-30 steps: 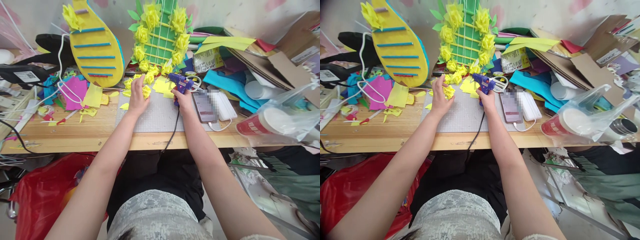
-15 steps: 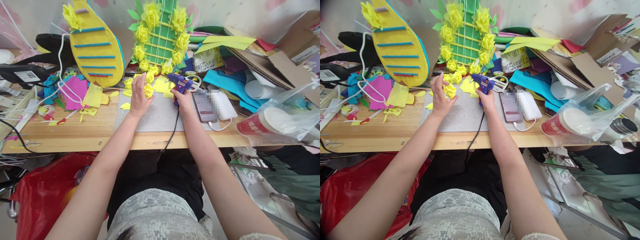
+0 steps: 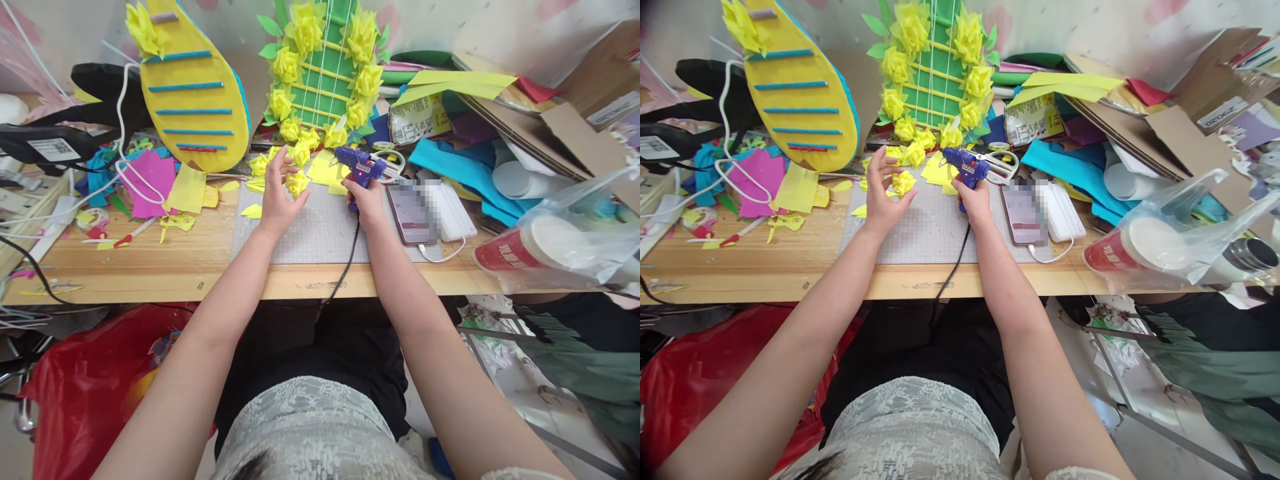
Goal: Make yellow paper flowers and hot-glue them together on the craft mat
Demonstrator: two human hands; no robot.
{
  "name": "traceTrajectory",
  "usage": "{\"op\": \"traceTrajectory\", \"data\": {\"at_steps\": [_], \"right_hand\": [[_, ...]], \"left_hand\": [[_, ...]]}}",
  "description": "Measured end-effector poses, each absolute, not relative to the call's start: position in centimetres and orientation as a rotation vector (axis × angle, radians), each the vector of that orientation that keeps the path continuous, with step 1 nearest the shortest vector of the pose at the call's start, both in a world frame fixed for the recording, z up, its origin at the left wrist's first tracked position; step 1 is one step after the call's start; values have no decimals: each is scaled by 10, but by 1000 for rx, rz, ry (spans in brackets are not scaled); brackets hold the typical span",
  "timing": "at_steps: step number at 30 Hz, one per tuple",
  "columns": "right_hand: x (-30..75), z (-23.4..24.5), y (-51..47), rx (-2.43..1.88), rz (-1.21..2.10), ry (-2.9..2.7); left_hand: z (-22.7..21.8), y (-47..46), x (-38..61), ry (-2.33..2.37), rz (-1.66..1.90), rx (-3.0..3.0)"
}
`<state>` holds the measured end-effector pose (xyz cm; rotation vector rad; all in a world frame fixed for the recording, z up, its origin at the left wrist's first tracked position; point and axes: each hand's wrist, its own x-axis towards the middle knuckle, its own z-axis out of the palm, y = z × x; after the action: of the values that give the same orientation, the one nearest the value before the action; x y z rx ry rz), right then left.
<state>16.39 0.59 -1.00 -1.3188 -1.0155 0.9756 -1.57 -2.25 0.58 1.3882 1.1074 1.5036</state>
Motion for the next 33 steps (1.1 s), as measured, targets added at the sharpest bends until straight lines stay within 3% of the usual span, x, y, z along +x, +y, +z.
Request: {"op": "traceTrajectory", "data": {"at_steps": [6,15,27,33], "right_hand": [[164,-11,6,-1313,979,-1009],[165,-13,8,-1275,974,-1017],[166,-14,10,-1305,978,-993],[167,-18,13,-1286,987,-984]], "left_hand": [[4,-16,-10,1034,1630,952],[8,-5,-13,807,1374,416],[0,-1,-15,903,1392,557],[-7,3,-21,1100,1464,1159]]}}
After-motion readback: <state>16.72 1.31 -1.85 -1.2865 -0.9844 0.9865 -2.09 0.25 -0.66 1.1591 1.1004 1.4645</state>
